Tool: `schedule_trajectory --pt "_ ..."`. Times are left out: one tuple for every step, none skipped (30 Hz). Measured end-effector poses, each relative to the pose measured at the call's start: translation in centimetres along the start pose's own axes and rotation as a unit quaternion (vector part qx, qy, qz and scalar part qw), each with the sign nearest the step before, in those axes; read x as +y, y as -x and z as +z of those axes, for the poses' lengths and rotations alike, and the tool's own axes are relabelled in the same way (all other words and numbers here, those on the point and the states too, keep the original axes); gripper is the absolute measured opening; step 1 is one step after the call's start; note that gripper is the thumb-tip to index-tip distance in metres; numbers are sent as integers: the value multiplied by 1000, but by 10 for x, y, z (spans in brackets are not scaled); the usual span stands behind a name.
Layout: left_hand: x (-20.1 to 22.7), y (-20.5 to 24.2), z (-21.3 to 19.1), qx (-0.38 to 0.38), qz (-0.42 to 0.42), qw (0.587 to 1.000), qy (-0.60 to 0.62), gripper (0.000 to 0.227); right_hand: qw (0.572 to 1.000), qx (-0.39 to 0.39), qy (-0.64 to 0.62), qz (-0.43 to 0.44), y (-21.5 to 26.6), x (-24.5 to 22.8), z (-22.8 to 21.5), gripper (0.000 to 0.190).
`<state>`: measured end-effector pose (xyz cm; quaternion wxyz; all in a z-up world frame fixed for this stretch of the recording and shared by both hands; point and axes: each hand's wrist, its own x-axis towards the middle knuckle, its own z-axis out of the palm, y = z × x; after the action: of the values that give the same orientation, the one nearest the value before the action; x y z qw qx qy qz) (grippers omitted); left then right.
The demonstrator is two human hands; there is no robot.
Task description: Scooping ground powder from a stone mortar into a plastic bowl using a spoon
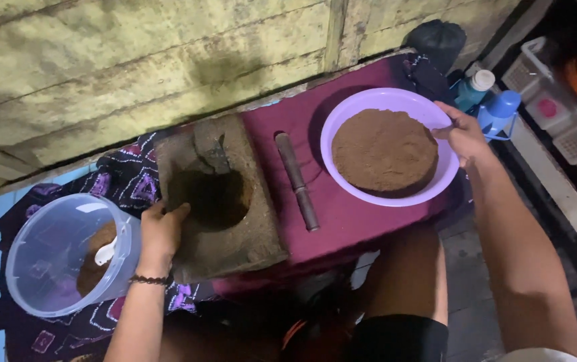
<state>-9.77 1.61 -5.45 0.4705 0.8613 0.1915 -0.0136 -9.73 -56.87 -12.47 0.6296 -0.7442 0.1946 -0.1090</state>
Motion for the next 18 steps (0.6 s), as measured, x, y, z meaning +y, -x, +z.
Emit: schedule_trajectory --pt "2 2 0 -2 -3 1000 3 32 1000 0 -3 -4 1 0 1 70" --pt "5 3 0 -5 -5 1000 7 34 1000 0 -5 -9 2 -1 2 69" --pt "1 -1 0 -4 -5 1000 7 34 1000 -1 -5 -9 9 -11 8 69" --pt "-3 -4 1 -5 -5 1000 8 33 1000 -6 -5 -11 17 -21 13 70" --pt "-7 -7 1 -6 -5 1000 10 32 1000 -11 -4 -13 25 -32 18 70" --pt "-5 -5 1 -6 -6 1000 9 32 1000 -11 -4 -12 14 -19 23 70" --pt "-3 -2 0 -6 -8 1000 12 33 999 -24 -10 -18 4 -7 27 69" --pt "1 0 0 -5 -10 1000 17 33 999 -37 -17 -27 -9 3 31 68" --pt "-4 -5 2 -4 -10 1000 19 33 999 -38 -16 -28 -13 7 34 68" --pt "-10 -11 2 -4 -9 1000 19 33 998 -48 -33 -12 -16 12 38 67" --pt "-16 -16 2 -4 -8 1000 19 33 997 -57 -51 3 -19 17 43 66" --pt "-4 -6 1 -1 -9 1000 20 33 997 -60 -50 1 -19 20 46 66" --pt "9 3 -1 -5 -6 1000 21 33 997 -58 -55 3 -20 24 50 66" --pt "19 14 -2 -10 -5 1000 20 33 997 -56 -60 6 -18 29 54 65" --pt "12 8 -2 -7 -7 1000 20 33 996 -60 -59 7 -22 37 54 65" --pt "4 1 -2 -8 4 1000 14 33 997 -59 -53 2 -26 44 53 64" --pt "-3 -5 -1 -8 15 1000 7 33 997 -59 -47 -3 -31 51 53 62" --pt "-11 -13 -1 -5 15 1000 8 33 997 -62 -47 -5 -29 50 52 62"
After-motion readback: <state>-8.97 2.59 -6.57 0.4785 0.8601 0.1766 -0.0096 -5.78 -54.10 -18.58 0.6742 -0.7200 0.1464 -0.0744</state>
